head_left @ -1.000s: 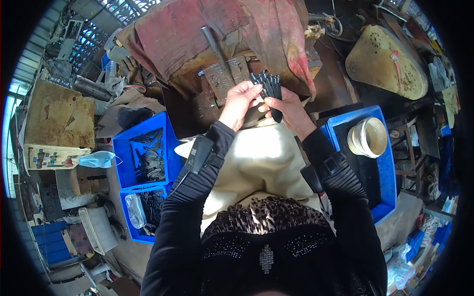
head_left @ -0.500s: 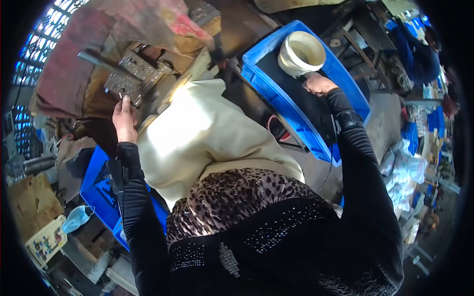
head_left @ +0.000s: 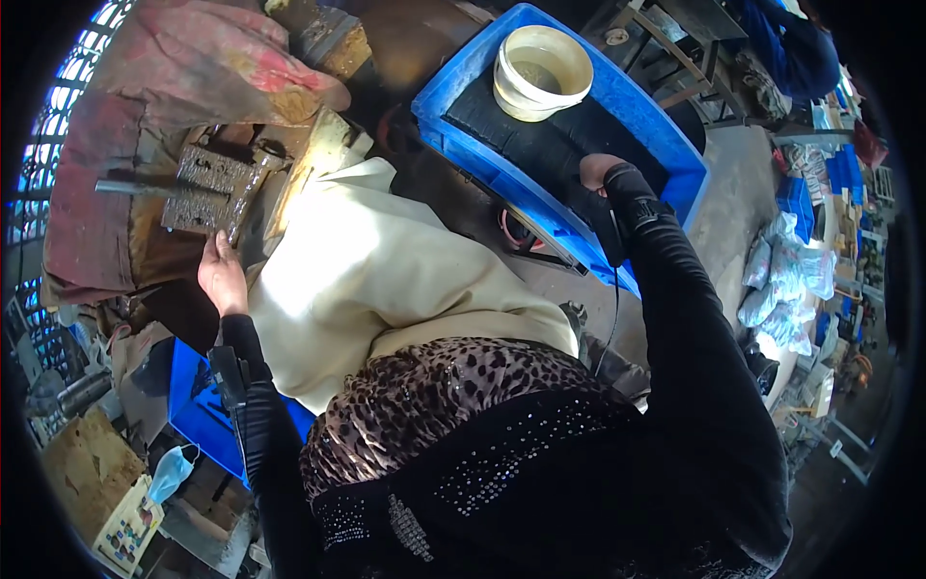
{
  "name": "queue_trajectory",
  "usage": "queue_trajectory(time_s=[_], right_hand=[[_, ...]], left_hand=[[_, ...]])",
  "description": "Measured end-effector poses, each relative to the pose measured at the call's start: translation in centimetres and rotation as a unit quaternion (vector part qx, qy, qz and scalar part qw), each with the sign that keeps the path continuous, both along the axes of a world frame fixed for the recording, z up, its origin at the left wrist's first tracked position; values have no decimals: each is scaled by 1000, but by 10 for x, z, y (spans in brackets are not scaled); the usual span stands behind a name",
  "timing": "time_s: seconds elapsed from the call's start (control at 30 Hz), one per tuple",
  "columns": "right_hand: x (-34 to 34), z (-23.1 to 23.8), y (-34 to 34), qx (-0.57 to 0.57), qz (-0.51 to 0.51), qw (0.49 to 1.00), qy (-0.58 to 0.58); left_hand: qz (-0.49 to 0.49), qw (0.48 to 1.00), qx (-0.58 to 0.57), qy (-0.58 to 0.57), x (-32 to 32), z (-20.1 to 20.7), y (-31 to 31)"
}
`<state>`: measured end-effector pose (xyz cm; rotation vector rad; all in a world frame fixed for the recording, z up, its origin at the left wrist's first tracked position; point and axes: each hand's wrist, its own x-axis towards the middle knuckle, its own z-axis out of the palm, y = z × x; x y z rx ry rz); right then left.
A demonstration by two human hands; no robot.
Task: The person picks up metal pieces from a blue bin, holds them against a grinding wheel, and places them into another blue bin. They then pick up a pair of glasses to inspect them before returning to grinding more metal pieces.
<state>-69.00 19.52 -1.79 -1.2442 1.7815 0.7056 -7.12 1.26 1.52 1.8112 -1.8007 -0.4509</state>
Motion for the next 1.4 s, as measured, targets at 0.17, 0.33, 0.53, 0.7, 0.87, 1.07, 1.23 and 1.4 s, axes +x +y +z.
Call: queue_trajectory(time_s=[0.17, 0.33, 0.53, 0.7, 0.87, 1.07, 1.23, 1.4], right_hand=[[-19, -13, 25, -133, 7, 988, 74], [-7, 13, 20, -145, -3, 987, 66], [-28, 13, 46, -158, -47, 984, 72], [-23, 116, 9, -305, -176, 922, -163], [-63, 109, -57, -468, -68, 877, -83], [-103, 17, -142, -490, 207, 844, 69], [-37, 22, -161, -388, 157, 904, 90], [-34, 7, -151, -354, 125, 922, 96]], left_hand=[[13, 999, 48, 9, -16, 9, 3], [18, 999, 29, -36, 4, 3, -2], [24, 994, 102, 27, -16, 8, -3], [29, 995, 97, -4, 2, 14, -1], [19, 997, 73, -16, -7, 20, 5], [11, 998, 61, -30, -19, 16, 5], [32, 997, 54, -38, -11, 24, 12], [25, 997, 67, -26, -14, 22, 10]])
